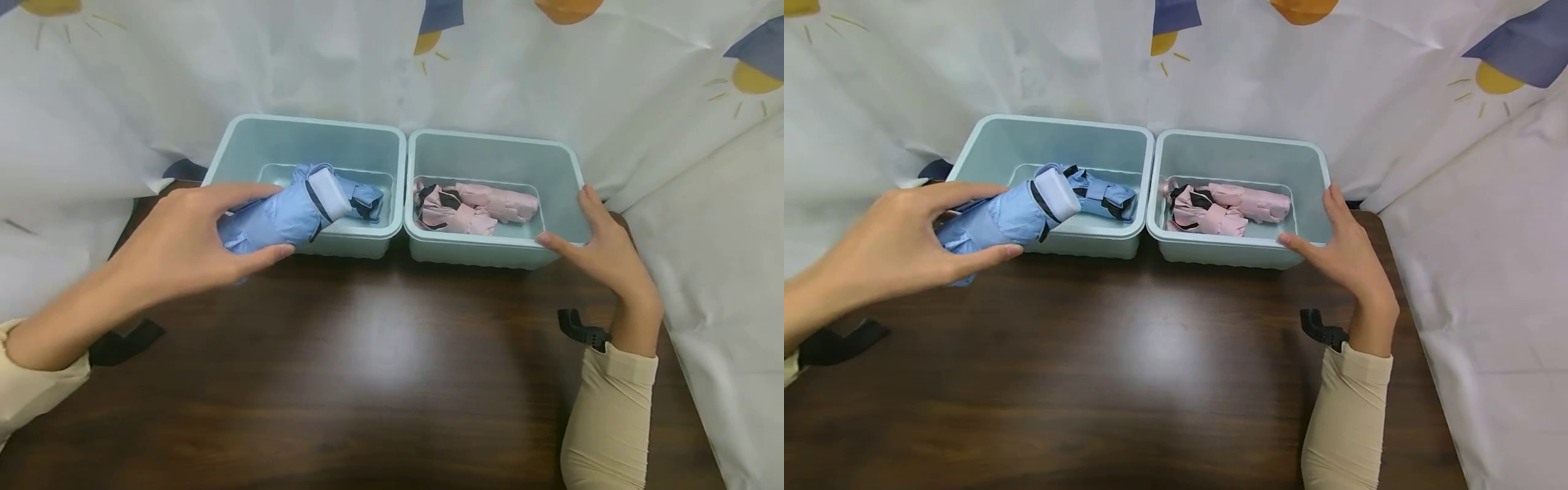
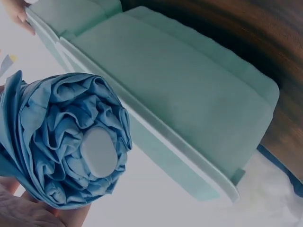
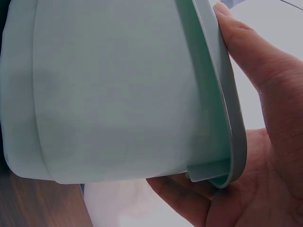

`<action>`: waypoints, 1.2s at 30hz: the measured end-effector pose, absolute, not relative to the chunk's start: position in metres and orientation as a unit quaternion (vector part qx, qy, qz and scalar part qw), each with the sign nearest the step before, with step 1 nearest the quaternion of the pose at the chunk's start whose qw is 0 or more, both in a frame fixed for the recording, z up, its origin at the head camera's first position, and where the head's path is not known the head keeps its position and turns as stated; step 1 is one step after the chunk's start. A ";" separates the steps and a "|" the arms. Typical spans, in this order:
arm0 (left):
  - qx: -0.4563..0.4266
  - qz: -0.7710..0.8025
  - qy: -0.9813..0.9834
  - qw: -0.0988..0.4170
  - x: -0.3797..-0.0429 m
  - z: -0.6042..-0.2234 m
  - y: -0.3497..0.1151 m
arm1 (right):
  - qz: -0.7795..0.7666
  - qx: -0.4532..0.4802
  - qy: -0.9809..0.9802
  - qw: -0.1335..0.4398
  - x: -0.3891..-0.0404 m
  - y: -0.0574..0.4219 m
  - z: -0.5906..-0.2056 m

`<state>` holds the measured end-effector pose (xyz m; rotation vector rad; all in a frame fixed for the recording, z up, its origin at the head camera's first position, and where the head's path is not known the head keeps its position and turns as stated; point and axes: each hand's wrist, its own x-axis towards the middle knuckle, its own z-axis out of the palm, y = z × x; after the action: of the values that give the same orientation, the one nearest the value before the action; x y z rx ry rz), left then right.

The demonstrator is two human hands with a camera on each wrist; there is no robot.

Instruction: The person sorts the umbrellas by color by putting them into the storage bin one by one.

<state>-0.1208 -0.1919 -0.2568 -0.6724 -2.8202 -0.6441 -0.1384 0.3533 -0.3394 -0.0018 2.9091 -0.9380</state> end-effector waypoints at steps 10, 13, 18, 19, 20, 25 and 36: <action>-0.270 -0.162 -0.946 0.075 -0.148 -0.238 -0.186 | -0.306 0.002 0.951 0.045 -0.138 0.354 -0.338; -0.287 -0.144 -0.944 0.074 -0.160 -0.231 -0.185 | -0.307 0.001 0.951 0.045 -0.138 0.355 -0.338; -0.318 -0.105 -0.939 0.073 -0.181 -0.223 -0.186 | -0.310 -0.003 0.950 0.043 -0.136 0.354 -0.337; -0.322 -0.096 -0.939 0.070 -0.185 -0.223 -0.187 | -0.312 -0.003 0.949 0.043 -0.136 0.353 -0.337; -0.328 -0.087 -0.938 0.066 -0.189 -0.222 -0.187 | -0.313 -0.004 0.949 0.043 -0.136 0.353 -0.336; -0.345 -0.065 -0.936 0.037 -0.206 -0.223 -0.189 | -0.316 -0.005 0.948 0.044 -0.136 0.352 -0.336; -0.356 -0.063 -0.932 -0.014 -0.240 -0.238 -0.190 | -0.304 0.005 0.951 0.051 -0.132 0.354 -0.335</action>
<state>-0.2396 -0.1900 -0.2381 -1.1288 -2.9558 -0.2013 -0.1321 0.3537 -0.3353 0.0155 2.8942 -0.9260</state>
